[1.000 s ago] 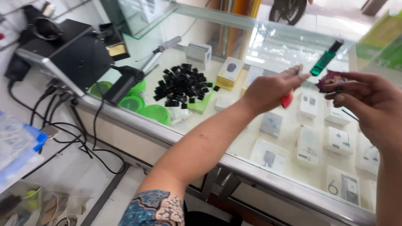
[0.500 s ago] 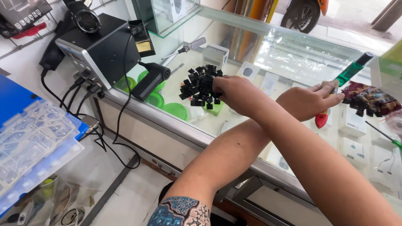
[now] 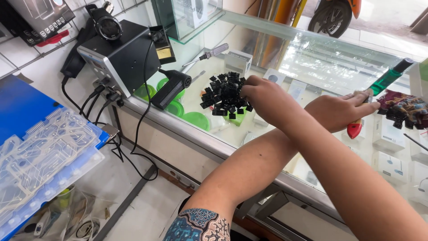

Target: Cleaning a small electronic component using a brush at a service desk

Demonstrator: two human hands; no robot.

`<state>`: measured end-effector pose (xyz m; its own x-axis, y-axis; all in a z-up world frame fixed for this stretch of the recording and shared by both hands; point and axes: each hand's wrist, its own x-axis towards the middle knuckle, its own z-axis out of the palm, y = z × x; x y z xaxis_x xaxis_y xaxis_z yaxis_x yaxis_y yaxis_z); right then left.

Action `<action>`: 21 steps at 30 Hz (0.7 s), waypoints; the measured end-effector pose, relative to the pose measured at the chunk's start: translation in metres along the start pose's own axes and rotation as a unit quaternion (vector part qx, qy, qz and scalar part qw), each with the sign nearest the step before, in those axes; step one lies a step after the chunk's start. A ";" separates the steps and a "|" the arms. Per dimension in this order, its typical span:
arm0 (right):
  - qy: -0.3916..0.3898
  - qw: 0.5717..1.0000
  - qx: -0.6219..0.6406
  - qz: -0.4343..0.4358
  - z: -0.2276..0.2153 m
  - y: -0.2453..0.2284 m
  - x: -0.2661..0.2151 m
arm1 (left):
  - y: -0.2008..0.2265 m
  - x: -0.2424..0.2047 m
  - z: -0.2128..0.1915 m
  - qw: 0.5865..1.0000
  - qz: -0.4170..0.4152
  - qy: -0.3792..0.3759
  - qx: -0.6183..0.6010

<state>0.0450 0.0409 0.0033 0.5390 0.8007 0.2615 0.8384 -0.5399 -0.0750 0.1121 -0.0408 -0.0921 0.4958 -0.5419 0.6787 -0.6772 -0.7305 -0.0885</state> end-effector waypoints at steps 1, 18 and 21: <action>0.058 0.997 0.021 -0.044 -0.005 0.000 -0.010 | 0.000 -0.002 0.004 1.000 -0.009 -0.016 -0.003; 0.308 0.880 0.044 0.359 -0.085 0.179 -0.295 | -0.043 -0.016 -0.066 0.907 -0.139 0.096 -0.386; 0.240 0.892 0.004 0.382 -0.044 0.197 -0.284 | -0.044 -0.018 -0.068 0.912 -0.160 0.072 -0.371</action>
<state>0.0537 -0.3047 -0.0433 0.8586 -0.0052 0.5125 0.2418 -0.8776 -0.4139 0.0954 0.0293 -0.0510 0.6928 -0.2507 0.6762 -0.7178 -0.3297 0.6133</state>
